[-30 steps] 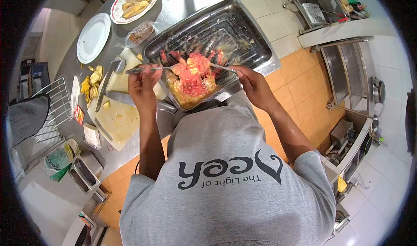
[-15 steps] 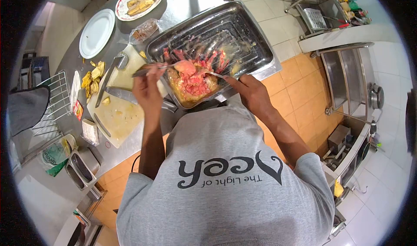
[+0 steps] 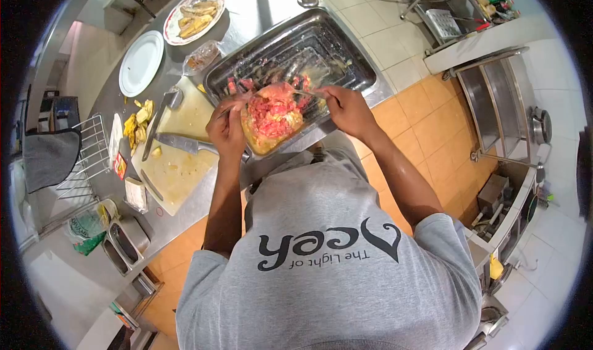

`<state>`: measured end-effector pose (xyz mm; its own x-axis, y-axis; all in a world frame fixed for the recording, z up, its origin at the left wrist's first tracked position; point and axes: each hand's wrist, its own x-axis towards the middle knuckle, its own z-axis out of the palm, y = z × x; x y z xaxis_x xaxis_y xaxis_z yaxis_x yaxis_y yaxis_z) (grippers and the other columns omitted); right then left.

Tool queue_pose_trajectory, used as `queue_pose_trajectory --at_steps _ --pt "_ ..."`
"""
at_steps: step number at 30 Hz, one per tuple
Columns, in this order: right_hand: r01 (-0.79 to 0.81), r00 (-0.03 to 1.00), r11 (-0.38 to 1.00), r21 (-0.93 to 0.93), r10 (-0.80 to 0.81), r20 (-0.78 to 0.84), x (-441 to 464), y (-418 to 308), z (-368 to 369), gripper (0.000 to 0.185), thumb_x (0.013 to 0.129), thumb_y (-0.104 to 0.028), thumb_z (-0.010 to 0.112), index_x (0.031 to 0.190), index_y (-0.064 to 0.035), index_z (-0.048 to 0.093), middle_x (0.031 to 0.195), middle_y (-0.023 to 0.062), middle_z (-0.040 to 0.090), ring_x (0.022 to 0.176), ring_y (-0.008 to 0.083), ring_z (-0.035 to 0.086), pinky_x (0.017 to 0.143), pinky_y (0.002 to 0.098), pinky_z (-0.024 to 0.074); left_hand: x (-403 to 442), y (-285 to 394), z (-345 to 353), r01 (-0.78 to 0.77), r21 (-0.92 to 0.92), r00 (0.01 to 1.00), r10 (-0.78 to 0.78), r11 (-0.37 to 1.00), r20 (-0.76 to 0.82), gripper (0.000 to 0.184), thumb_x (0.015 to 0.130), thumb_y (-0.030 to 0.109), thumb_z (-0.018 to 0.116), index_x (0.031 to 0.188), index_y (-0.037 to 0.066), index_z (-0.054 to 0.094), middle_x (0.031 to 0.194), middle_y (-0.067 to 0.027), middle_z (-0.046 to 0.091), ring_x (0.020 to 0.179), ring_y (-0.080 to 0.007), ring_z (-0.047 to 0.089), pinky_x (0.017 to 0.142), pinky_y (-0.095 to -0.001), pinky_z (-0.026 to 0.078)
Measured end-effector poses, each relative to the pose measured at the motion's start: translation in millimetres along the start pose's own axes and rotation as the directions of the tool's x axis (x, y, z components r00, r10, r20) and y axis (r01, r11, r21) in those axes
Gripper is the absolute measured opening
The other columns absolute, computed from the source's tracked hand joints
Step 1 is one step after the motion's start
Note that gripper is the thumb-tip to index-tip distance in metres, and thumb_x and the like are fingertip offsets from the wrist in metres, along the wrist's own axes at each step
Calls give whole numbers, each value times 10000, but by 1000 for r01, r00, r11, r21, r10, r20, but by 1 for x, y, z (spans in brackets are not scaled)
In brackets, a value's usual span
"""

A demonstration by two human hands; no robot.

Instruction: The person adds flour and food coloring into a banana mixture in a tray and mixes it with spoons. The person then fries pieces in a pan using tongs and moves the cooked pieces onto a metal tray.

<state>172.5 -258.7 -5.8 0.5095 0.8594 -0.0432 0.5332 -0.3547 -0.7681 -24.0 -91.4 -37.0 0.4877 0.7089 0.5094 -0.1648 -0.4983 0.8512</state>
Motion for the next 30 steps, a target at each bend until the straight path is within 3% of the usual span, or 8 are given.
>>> queue_pose_trajectory --at_steps 4,7,11,16,19,22,27,30 --pt "120 992 992 42 -120 21 11 4 -4 236 857 -92 459 1025 -27 613 721 193 590 640 278 593 605 349 452 -4 -7 3 17 138 999 -21 990 24 122 853 -48 489 884 -71 605 923 -153 646 877 -206 617 802 -297 473" --pt "30 999 1000 -4 -30 13 15 2 -26 217 822 -105 485 969 -45 633 769 224 611 737 369 614 652 433 490 -13 1 3 46 238 998 -52 970 18 112 864 -16 514 905 -53 611 925 -140 653 858 -174 619 795 -272 467" --pt "276 929 925 -260 -327 -174 21 37 -27 279 812 -72 479 1071 -51 581 902 210 622 754 369 614 639 446 504 -20 21 0 95 277 995 -85 956 -49 105 885 -13 497 895 -61 590 938 -157 645 886 -190 612 802 -289 471" --pt "212 977 941 -265 -206 54 -16 39 -7 389 804 -36 480 1192 -61 507 906 183 629 756 349 615 638 426 499 -14 25 -10 139 19 963 -130 990 -236 116 908 -40 431 908 -79 541 962 -163 599 935 -238 605 867 -347 485" --pt "351 932 915 -197 -322 165 -36 26 -10 412 760 -64 537 1170 -47 511 950 172 617 793 336 621 624 410 510 1 13 -18 142 10 939 -132 990 -317 115 913 -41 420 926 -81 527 985 -164 583 943 -254 605 888 -367 487" --pt "376 916 901 -215 -397 -59 -32 34 -14 420 753 -42 533 1172 -44 508 941 167 614 785 336 619 624 404 511 18 -2 -22 121 75 982 -109 990 -154 139 932 -5 413 973 -82 522 1005 -159 579 955 -250 596 886 -373 496" --pt "213 959 943 -254 -252 -133 -20 4 13 435 735 24 515 1160 -64 535 963 147 609 785 336 616 670 406 512 23 -21 -30 275 120 948 -290 954 129 152 935 44 457 989 -70 542 994 -125 581 931 -204 592 852 -346 506" --pt "173 979 960 -220 -193 -72 -33 -11 30 425 752 10 543 1160 -108 553 930 125 609 806 325 607 661 393 506 33 -22 -37 227 -46 959 -215 973 185 153 939 73 469 987 -45 553 990 -107 584 910 -186 598 833 -321 506"
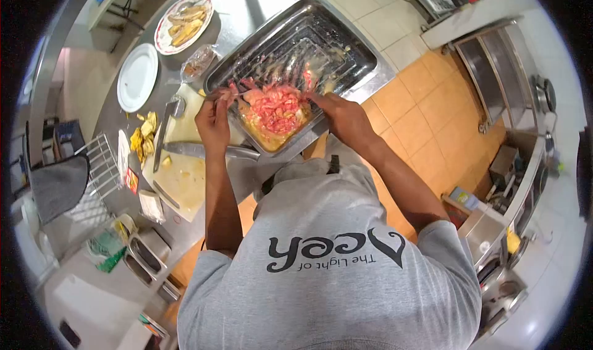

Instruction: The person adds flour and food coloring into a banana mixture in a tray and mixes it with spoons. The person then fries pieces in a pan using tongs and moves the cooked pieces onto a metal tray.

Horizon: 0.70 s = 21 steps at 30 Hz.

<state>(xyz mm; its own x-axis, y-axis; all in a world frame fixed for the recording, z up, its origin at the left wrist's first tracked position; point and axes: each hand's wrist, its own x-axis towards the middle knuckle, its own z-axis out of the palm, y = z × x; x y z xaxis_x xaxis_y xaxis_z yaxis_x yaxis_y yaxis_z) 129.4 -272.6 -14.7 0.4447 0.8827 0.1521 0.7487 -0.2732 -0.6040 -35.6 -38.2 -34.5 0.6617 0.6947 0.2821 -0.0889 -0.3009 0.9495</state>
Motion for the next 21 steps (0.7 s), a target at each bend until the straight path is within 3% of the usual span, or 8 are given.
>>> queue_pose_trajectory --at_steps 2,4,7,9,11,14,18,21 --pt "-26 1000 1000 -15 26 15 -13 -18 -13 436 736 23 549 1151 -114 562 872 118 589 776 316 601 639 388 501 5 -10 -6 -23 -108 999 19 994 -31 152 939 81 472 979 -39 557 974 -108 592 910 -182 600 843 -313 506" --pt "-16 1000 999 -44 16 -9 -27 -26 -23 451 723 44 542 1142 -122 572 792 105 555 714 288 589 593 375 486 13 -5 -4 51 -97 998 -53 994 -15 126 928 41 471 950 -43 563 979 -106 602 888 -150 592 806 -280 500" --pt "-92 983 987 -132 112 149 -38 -46 -47 442 711 17 538 1126 -128 571 864 101 571 760 293 604 609 376 510 21 -13 -3 83 -71 995 -79 994 64 136 934 65 473 965 -37 556 995 -112 611 902 -154 601 805 -284 502" --pt "-42 974 985 -165 77 215 -43 -60 -45 347 751 -37 514 1079 -120 591 846 76 560 746 266 606 586 364 505 20 -16 0 119 -78 987 -110 990 113 153 942 111 477 989 -20 542 1006 -111 601 936 -186 606 842 -328 507" --pt "11 958 985 -170 38 283 -44 -68 -36 320 771 -61 499 1070 -120 596 849 63 566 750 254 610 585 356 507 23 -13 1 160 -51 979 -153 986 132 159 946 121 472 1015 -11 525 994 -119 625 928 -175 612 812 -309 508" --pt "58 979 975 -214 -13 202 -45 -57 -12 293 793 -97 496 1070 -101 591 825 50 579 727 238 615 564 340 509 27 -8 -1 183 50 965 -189 982 184 166 951 131 465 1037 -7 503 952 -124 648 902 -163 622 801 -286 502" --pt "94 987 935 -343 -41 157 -35 -51 -7 318 794 -105 513 1108 -91 560 792 67 569 697 234 616 548 333 508 27 -5 5 181 -12 956 -173 983 237 159 956 112 444 979 -15 536 924 -99 651 862 -136 627 782 -268 505" --pt "12 990 937 -350 38 137 -27 -44 -6 361 784 -88 522 1146 -98 531 780 73 561 691 238 615 545 333 510 26 -6 5 196 -10 949 -187 981 253 158 956 124 449 996 -9 525 931 -108 647 871 -149 627 794 -277 507"
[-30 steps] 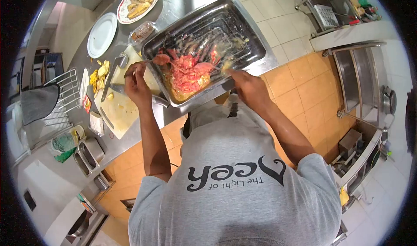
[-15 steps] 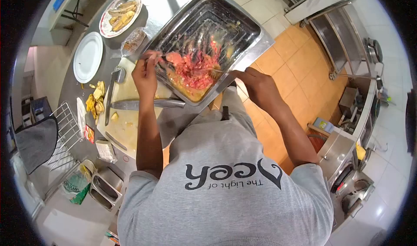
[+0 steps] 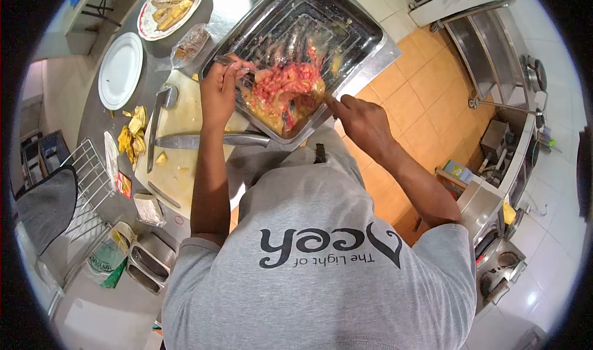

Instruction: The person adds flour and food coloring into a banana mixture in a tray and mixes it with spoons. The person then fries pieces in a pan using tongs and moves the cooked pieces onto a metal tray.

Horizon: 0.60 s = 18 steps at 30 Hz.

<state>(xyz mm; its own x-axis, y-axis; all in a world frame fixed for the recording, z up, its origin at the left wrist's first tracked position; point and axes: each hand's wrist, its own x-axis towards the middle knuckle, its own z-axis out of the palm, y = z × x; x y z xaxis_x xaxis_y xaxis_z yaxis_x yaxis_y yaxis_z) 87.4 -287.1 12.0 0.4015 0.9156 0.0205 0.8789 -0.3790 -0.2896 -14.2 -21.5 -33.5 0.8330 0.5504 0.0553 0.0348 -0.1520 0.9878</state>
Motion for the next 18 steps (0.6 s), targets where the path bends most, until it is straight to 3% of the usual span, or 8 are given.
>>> queue_pose_trajectory --at_steps 5,9,12,16,18 --pt "-52 991 999 -5 51 -127 17 14 7 388 765 -72 542 1150 -124 532 772 60 561 686 238 615 537 342 508 -2 -1 -4 64 -59 998 -65 996 -23 165 953 138 460 1039 4 505 959 -126 639 894 -171 621 813 -291 512" --pt "-81 972 996 24 84 -219 21 27 -3 365 759 -64 552 1116 -139 560 798 58 580 677 243 617 537 353 509 -6 -3 -16 54 14 992 -52 998 -116 172 955 138 457 1033 -1 520 947 -114 642 880 -158 621 792 -281 511" --pt "-233 930 972 5 224 -291 25 43 -11 338 775 -47 538 1100 -133 569 800 74 595 638 262 621 514 364 508 -11 7 -17 77 -11 985 -78 997 -155 172 953 132 463 1002 -8 550 921 -97 653 842 -127 622 752 -257 501" --pt "-287 917 957 34 285 -278 22 49 9 312 792 -73 542 1099 -122 568 787 110 628 626 289 630 521 387 510 -21 3 -12 146 -37 987 -148 989 -56 168 949 153 477 1025 12 527 940 -100 643 841 -140 620 779 -281 512" --pt "-364 911 926 104 377 -167 20 36 11 278 786 -106 554 1063 -110 577 785 155 644 648 333 631 551 433 508 -27 2 -5 175 -69 983 -178 982 -35 165 950 151 474 1028 14 522 951 -100 638 857 -144 618 792 -287 515"
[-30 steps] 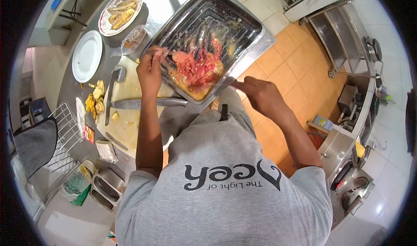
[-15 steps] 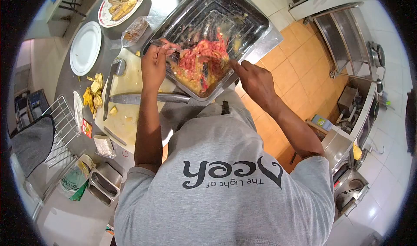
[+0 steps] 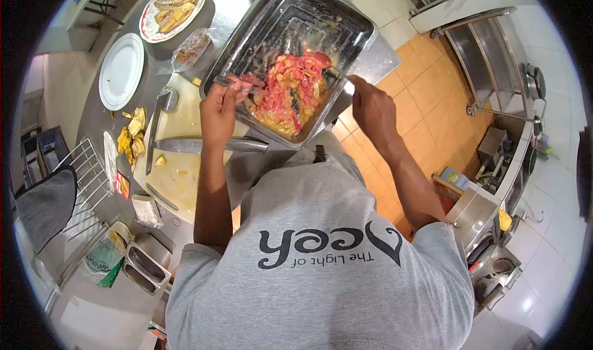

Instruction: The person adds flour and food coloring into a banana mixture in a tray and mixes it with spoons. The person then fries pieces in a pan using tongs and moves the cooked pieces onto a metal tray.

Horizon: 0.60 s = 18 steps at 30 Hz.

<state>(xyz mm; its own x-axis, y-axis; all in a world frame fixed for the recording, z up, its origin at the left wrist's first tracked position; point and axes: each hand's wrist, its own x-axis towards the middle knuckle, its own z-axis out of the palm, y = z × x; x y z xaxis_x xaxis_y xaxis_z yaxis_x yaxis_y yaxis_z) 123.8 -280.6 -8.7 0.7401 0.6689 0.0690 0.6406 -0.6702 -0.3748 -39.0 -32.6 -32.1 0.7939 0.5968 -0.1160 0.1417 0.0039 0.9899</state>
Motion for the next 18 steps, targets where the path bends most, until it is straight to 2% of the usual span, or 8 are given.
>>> queue_pose_trajectory --at_steps 2,8,12,15,18 --pt "-48 998 994 103 45 33 -5 -10 2 272 797 -36 522 1053 -64 611 718 210 618 633 371 608 568 441 493 -5 1 10 15 -74 1000 -16 997 -9 161 955 123 454 1017 -1 536 958 -97 637 878 -136 613 794 -272 509" --pt "-37 990 962 271 -2 143 -7 -21 12 252 830 -53 507 1057 -30 613 665 235 591 607 377 604 553 431 484 -13 -7 21 21 -198 999 -28 980 -29 148 945 119 476 1010 -6 520 970 -121 631 880 -158 620 785 -276 519" --pt "-28 986 913 407 -41 160 -8 -17 14 257 849 -26 484 1080 -10 595 778 235 615 694 354 630 580 405 487 -12 7 16 -37 -246 994 11 968 -107 143 942 120 483 1015 2 518 965 -134 636 855 -159 623 770 -270 520" --pt "140 989 870 472 -150 -15 -13 -13 25 311 826 36 471 1117 -6 572 842 207 616 740 336 622 601 386 479 -3 15 1 -93 -247 974 37 964 -224 142 940 121 486 1016 5 514 977 -147 635 853 -162 624 773 -270 520" --pt "113 975 903 414 -181 129 -20 -8 15 394 793 81 468 1158 -39 559 791 168 571 699 313 579 587 375 460 13 17 -6 -117 -184 947 55 976 -316 152 939 119 483 1022 -6 507 994 -161 632 887 -178 624 814 -287 514"
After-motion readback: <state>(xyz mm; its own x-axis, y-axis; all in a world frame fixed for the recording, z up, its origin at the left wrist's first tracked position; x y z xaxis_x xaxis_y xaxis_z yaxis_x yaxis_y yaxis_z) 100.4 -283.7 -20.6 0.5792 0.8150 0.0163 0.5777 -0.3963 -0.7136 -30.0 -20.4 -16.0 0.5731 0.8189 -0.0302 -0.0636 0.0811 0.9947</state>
